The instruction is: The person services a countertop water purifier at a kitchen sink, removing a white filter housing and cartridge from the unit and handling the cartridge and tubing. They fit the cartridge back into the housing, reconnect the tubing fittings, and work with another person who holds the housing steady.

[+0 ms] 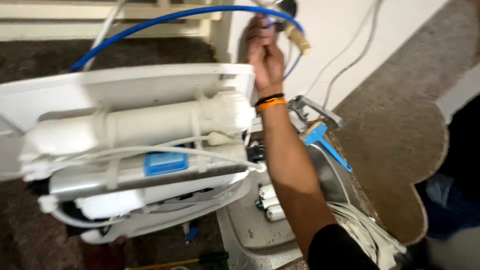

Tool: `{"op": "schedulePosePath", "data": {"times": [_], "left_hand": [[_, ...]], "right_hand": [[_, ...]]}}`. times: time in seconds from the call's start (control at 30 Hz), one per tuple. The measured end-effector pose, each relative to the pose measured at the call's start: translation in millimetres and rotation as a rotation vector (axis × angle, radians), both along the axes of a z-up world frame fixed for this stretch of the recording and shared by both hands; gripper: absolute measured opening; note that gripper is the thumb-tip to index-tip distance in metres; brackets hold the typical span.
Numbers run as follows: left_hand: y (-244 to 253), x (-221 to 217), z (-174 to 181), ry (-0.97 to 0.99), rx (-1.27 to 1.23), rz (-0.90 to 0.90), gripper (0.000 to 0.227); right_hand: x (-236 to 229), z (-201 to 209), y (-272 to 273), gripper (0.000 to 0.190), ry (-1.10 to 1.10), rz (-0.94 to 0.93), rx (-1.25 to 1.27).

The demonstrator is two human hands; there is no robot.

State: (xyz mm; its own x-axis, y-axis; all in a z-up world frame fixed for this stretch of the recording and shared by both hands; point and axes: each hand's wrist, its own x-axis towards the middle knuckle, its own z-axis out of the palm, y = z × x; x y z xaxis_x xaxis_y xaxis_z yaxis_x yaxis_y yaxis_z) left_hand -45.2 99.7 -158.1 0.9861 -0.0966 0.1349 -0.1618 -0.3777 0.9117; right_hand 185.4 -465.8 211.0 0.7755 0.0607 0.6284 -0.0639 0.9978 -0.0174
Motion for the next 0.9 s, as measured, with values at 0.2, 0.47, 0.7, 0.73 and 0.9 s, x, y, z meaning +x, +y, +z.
{"op": "schedulePosePath", "data": {"times": [0.2,0.47,0.7,0.73,0.9], "left_hand": [[-26.9,69.7,99.9,0.120,-0.007,0.118,0.083],[-26.3,58.0,106.0,-0.087,-0.057,0.070,0.091],[-20.2,61.7,96.7,0.062,0.033,0.125,0.086],[-23.4,61.5,103.0,0.059,0.032,0.116,0.086],[-21.5,62.5,89.5,-0.031,-0.188,0.053,0.090]], "right_hand": [[-3.2,-3.6,-14.4,0.030,-0.084,-0.086,-0.180],[-3.8,-7.4,-47.7,0.013,0.083,-0.185,-0.393],[12.3,-18.6,-59.6,0.012,0.342,-0.339,-0.419],[7.0,-13.2,-46.9,0.012,0.341,-0.349,-0.419],[4.8,0.4,-7.6,0.016,0.299,-0.716,-0.464]]}}
